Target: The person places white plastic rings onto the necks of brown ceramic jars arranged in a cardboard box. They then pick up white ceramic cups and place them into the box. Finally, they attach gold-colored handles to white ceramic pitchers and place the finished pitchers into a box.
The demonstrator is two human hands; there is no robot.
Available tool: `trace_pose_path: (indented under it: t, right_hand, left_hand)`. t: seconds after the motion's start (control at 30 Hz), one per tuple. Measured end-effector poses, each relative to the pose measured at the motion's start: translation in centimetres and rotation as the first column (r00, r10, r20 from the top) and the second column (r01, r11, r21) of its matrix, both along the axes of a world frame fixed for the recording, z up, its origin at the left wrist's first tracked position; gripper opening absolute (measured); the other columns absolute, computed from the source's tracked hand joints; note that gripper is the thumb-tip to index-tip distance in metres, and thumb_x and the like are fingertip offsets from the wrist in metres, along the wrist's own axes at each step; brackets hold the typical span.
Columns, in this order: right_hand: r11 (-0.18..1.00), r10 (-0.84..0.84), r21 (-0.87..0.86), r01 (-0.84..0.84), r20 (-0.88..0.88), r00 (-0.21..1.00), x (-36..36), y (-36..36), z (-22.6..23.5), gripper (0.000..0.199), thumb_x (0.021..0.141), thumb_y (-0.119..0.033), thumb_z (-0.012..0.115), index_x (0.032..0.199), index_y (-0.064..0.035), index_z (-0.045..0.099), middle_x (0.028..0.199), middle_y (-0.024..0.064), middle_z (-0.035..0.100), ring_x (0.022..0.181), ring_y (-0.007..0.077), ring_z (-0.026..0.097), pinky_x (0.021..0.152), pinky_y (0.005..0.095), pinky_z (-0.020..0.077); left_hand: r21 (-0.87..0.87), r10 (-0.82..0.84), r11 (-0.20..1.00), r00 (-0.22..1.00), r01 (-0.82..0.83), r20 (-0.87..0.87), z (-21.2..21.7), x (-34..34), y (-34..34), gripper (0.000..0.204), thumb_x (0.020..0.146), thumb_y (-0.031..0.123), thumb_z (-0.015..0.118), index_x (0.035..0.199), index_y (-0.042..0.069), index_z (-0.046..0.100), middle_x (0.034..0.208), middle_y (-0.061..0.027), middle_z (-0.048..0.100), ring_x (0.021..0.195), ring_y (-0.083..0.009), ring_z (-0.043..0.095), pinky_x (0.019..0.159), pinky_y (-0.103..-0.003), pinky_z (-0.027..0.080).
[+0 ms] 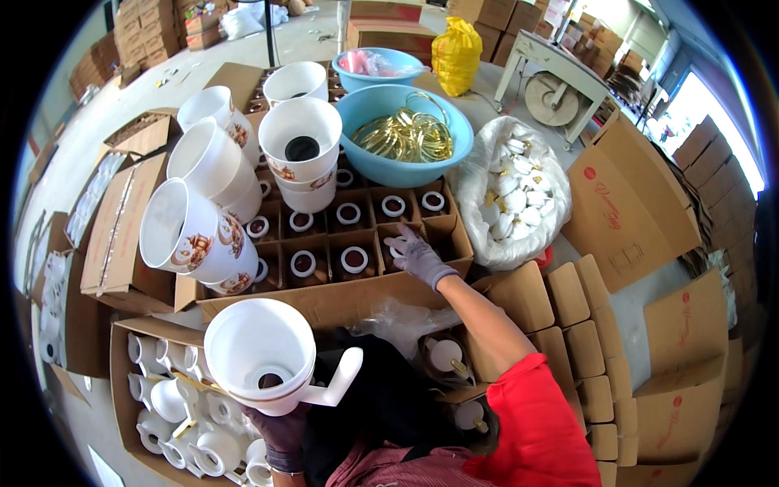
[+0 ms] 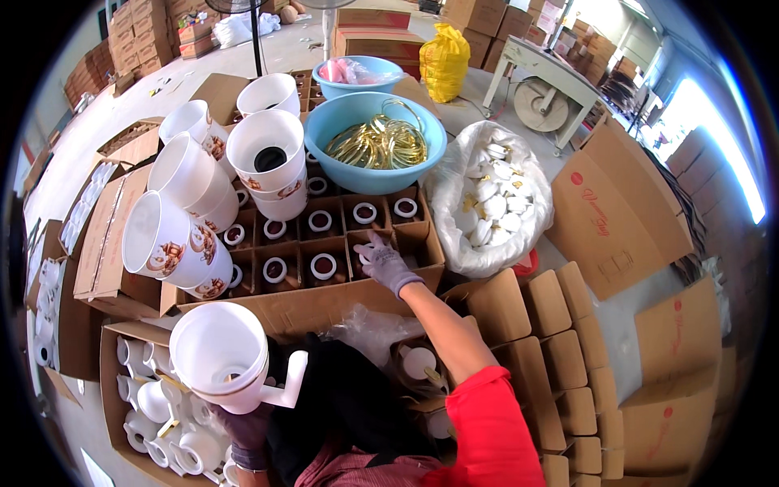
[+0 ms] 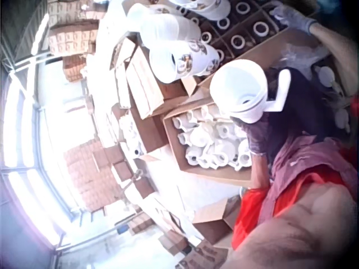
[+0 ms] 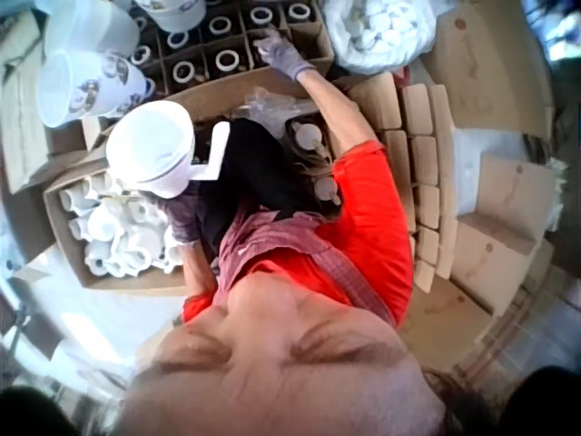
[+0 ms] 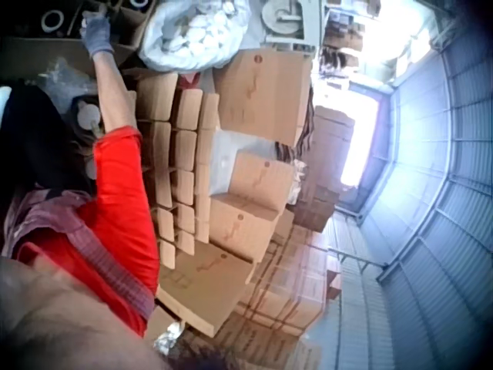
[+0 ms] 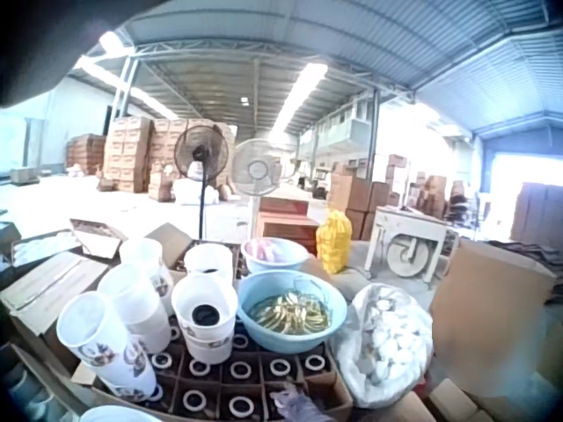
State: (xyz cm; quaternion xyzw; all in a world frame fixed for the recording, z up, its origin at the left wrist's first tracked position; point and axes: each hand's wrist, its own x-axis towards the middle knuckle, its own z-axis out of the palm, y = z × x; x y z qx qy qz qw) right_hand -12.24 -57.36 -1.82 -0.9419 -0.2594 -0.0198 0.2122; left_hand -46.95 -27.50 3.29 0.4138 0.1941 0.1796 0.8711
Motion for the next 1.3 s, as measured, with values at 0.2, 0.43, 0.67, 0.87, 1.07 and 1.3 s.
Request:
trace_pose_path:
  t: [0.2, 0.43, 0.67, 0.87, 1.07, 1.3]
  right_hand:
    - [0.982, -0.092, 0.170, 0.088, 0.018, 0.996, 0.1, 0.7, 5.5, 0.054, 0.077, -0.028, 0.079, 0.124, -0.0115, 0.058, 0.116, 0.0232, 0.057, 0.105, 0.0411, 0.059, 0.094, 0.0447, 0.0497]
    - [0.944, 0.283, 0.129, -0.305, 0.163, 0.945, -9.0, -0.5, 28.9, 0.041, 0.076, -0.017, 0.075, 0.111, 0.0009, 0.064, 0.104, 0.0189, 0.059, 0.098, 0.0327, 0.060, 0.090, 0.0390, 0.0497]
    - [0.838, 0.540, 0.201, -0.507, -0.437, 0.720, -23.1, -0.5, 21.6, 0.066, 0.075, -0.032, 0.082, 0.124, 0.0052, 0.058, 0.099, 0.0219, 0.059, 0.095, 0.0354, 0.062, 0.085, 0.0404, 0.0497]
    - [0.846, 0.489, 0.444, -0.296, -0.422, 0.764, -31.2, -0.7, 12.3, 0.072, 0.076, -0.040, 0.082, 0.132, -0.0029, 0.055, 0.122, 0.0193, 0.054, 0.112, 0.0347, 0.056, 0.099, 0.0402, 0.0458]
    - [0.429, 0.300, 0.770, 0.471, -0.614, 0.730, -35.8, 0.7, 8.9, 0.065, 0.097, -0.048, 0.056, 0.142, -0.0026, 0.043, 0.136, 0.0138, 0.049, 0.133, 0.0253, 0.044, 0.110, 0.0375, 0.0369]
    - [0.339, 0.245, 0.507, 0.792, -0.861, 0.446, -37.0, -2.4, 6.1, 0.064, 0.103, -0.051, 0.044, 0.144, -0.0018, 0.042, 0.138, 0.0146, 0.050, 0.123, 0.0231, 0.055, 0.107, 0.0351, 0.0431]
  left_hand:
    - [-0.465, -0.101, 0.865, 0.974, 0.186, 0.203, 2.7, 0.0, 0.1, 0.075, 0.093, 0.059, 0.055, 0.151, 0.017, 0.034, 0.145, -0.0145, 0.048, 0.125, -0.0364, 0.053, 0.101, -0.056, 0.048]
    - [-0.001, -0.080, 0.997, 0.996, 0.080, 0.044, 1.1, -1.7, 1.6, 0.069, 0.098, 0.055, 0.045, 0.142, 0.001, 0.045, 0.140, -0.0148, 0.054, 0.128, -0.0303, 0.050, 0.111, -0.049, 0.039]
    - [0.547, 0.015, 0.836, 0.998, -0.045, 0.059, -4.7, -4.9, 2.0, 0.059, 0.104, 0.042, 0.041, 0.147, 0.002, 0.035, 0.146, -0.0154, 0.046, 0.129, -0.0275, 0.050, 0.111, -0.045, 0.040]
    - [0.506, -0.178, 0.821, 0.960, 0.265, -0.215, -0.2, -6.1, 1.6, 0.081, 0.092, 0.063, 0.048, 0.133, -0.006, 0.051, 0.122, -0.0141, 0.063, 0.110, -0.0225, 0.061, 0.095, -0.035, 0.049]
    - [0.601, -0.313, 0.714, 0.931, 0.359, -0.185, 7.7, -3.4, -1.4, 0.102, 0.073, 0.071, 0.065, 0.138, -0.006, 0.049, 0.123, -0.0139, 0.061, 0.112, -0.0219, 0.060, 0.098, -0.035, 0.046]
    - [0.879, -0.675, 0.161, 0.700, 0.448, -0.233, 7.1, -1.7, -4.9, 0.085, 0.065, 0.033, 0.087, 0.133, -0.005, 0.053, 0.117, -0.0202, 0.060, 0.106, -0.0362, 0.063, 0.092, -0.037, 0.051]
